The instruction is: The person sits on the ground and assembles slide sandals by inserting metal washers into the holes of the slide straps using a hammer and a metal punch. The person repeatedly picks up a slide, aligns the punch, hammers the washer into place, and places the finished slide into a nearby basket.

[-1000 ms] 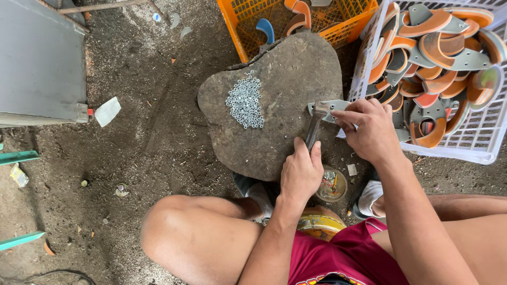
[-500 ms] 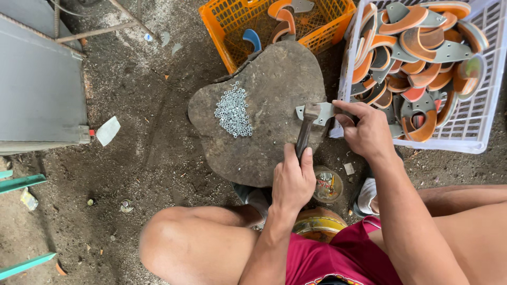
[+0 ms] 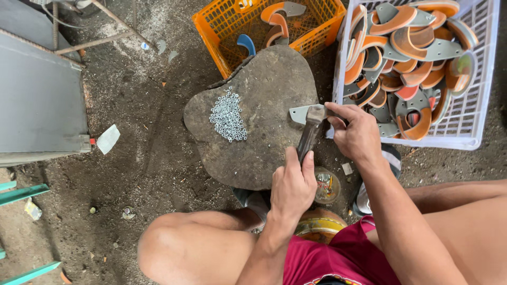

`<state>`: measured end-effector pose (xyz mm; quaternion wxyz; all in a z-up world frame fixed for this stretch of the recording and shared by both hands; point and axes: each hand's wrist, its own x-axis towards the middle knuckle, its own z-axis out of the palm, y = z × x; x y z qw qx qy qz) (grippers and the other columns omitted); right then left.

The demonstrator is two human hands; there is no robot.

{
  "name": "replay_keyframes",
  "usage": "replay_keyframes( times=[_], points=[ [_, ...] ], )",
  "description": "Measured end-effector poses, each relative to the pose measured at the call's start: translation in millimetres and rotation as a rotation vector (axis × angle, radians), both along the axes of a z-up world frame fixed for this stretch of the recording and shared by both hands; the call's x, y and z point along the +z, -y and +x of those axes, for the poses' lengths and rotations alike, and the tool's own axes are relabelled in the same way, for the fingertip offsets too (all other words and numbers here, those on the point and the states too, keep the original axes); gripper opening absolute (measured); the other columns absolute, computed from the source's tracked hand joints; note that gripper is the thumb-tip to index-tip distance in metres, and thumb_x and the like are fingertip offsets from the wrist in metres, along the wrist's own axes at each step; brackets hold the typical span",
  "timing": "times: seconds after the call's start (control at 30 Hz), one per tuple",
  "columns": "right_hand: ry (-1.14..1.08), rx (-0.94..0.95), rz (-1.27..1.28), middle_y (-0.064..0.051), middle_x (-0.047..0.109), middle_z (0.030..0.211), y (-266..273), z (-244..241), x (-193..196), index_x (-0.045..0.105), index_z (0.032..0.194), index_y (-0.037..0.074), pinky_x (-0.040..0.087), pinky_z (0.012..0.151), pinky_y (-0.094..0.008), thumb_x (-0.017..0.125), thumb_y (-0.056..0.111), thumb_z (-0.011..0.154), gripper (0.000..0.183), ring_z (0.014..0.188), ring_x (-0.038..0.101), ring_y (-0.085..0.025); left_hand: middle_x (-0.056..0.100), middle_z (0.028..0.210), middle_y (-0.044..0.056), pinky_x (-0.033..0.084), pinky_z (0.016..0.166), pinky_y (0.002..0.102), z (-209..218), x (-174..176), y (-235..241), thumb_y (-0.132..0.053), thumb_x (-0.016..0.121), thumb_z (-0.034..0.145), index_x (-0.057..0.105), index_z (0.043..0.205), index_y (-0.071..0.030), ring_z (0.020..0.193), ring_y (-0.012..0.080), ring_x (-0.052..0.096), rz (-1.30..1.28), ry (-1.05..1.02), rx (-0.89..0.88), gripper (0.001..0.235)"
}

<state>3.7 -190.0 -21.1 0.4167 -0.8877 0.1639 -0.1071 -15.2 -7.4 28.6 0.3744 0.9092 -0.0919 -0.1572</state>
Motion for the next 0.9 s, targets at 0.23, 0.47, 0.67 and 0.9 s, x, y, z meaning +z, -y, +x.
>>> replay_keyframes(
  times=[0.23,0.47,0.67,0.9],
  points=[
    [-0.001,0.012,-0.014,-0.016,0.073,0.113,0.0,-2.8,-2.3,0.075,0.122,0.010,0.054,0.087,-0.041,0.071,0.004,0.089,0.034,0.100,0.070,-0.036,0.065,0.072,0.028,0.054,0.057,0.057,-8.0,7.2,-8.1,-0.031,0.053,0.108,0.048,0.111,0.000,0.068,0.0492,0.068,-0.382,0.295,-0.083,0.031],
    [-0.014,-0.008,0.011,-0.014,0.074,0.111,-2.7,-1.3,4.8,0.076,0.122,0.013,0.054,0.089,-0.040,0.071,0.004,0.087,0.036,0.100,0.070,-0.035,0.065,0.067,0.026,0.048,0.052,0.060,-3.4,-5.5,-9.6,-0.025,0.057,0.105,0.052,0.111,-0.001,0.068,0.0519,0.067,-0.162,0.117,0.058,0.025],
    [-0.035,-0.001,-0.003,-0.015,0.074,0.114,-1.8,-4.0,-1.7,0.075,0.122,0.012,0.054,0.088,-0.041,0.070,0.004,0.089,0.035,0.101,0.070,-0.036,0.067,0.071,0.024,0.053,0.056,0.057,-4.9,-14.8,-7.6,-0.030,0.055,0.106,0.049,0.108,-0.003,0.071,0.0496,0.069,-0.214,0.174,-0.033,0.028],
    [0.007,-0.013,0.074,-0.016,0.074,0.107,0.8,0.2,-9.4,0.074,0.122,0.010,0.055,0.088,-0.039,0.068,0.004,0.091,0.032,0.099,0.072,-0.033,0.066,0.068,0.026,0.050,0.057,0.061,-4.7,-24.6,-12.6,-0.033,0.055,0.105,0.053,0.106,-0.005,0.069,0.0509,0.067,-0.168,0.013,0.032,0.028]
  ],
)
